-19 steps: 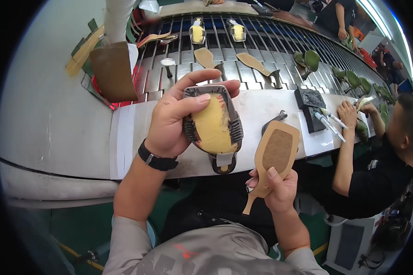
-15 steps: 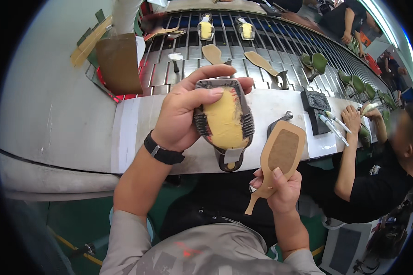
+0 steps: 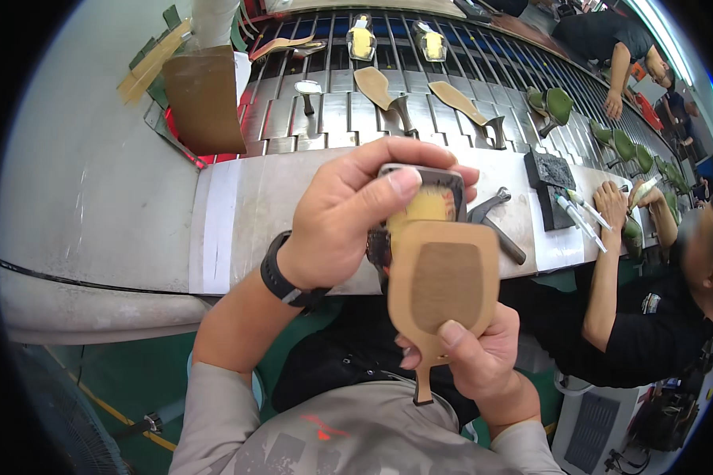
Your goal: The person attaches soles to high-heeled shoes on lasts by pressing each sole into place by hand, tapping along the edges with a hammer, and applying adhesive along the seams with a syringe.
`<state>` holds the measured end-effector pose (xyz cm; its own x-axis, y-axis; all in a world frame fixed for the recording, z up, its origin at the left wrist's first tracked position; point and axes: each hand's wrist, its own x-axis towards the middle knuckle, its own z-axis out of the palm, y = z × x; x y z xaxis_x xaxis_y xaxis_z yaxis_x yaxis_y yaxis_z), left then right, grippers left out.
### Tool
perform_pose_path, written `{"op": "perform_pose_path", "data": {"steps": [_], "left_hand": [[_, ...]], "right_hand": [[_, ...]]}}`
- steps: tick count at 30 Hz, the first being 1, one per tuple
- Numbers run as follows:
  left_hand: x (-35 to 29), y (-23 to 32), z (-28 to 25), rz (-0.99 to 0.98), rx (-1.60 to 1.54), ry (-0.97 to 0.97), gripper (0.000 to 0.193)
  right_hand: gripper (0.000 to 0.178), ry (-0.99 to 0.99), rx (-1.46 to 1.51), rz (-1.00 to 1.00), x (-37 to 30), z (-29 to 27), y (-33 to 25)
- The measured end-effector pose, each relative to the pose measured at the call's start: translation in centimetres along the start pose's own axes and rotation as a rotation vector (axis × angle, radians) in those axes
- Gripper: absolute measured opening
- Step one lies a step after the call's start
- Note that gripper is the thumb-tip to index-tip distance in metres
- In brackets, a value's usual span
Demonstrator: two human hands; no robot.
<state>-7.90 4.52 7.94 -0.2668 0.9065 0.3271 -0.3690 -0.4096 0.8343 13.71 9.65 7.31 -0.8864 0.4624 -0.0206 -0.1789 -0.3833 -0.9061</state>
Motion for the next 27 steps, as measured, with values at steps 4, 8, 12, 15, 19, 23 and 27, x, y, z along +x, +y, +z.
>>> {"op": "perform_pose_path", "data": {"steps": [4, 8, 12, 15, 19, 23, 27], "left_hand": [[-1.2, 0.0, 0.1, -0.014, -0.083, -0.061, 0.049], [-1.6, -0.1, 0.2, -0.011, -0.158, -0.028, 0.058], [-1.9, -0.3, 0.1, 0.043, 0.041, -0.04, 0.065], [-2.1, -0.5, -0.1, 0.055, 0.039, -0.044, 0.063], [-2.1, -0.5, -0.1, 0.064, 0.082, -0.063, 0.062], [-2.2, -0.6, -0.3, 0.088, 0.094, -0.079, 0.061], [-2.3, -0.1, 0.1, 0.076, 0.064, -0.081, 0.056]], "right_hand": [[0.029, 0.019, -0.023, 0.009, 1.4, 0.5, 0.3], [0.041, -0.008, -0.124, -0.052, 1.6, 0.5, 1.1], [0.031, 0.004, -0.089, -0.076, 1.7, 0.8, 1.2], [0.031, 0.024, -0.088, -0.064, 1.5, 0.9, 1.2], [0.031, 0.052, -0.077, -0.067, 1.5, 1.1, 1.3], [0.031, 0.023, -0.088, -0.071, 1.5, 0.9, 1.4], [0.031, 0.028, -0.077, -0.068, 1.5, 1.0, 1.6]]}}
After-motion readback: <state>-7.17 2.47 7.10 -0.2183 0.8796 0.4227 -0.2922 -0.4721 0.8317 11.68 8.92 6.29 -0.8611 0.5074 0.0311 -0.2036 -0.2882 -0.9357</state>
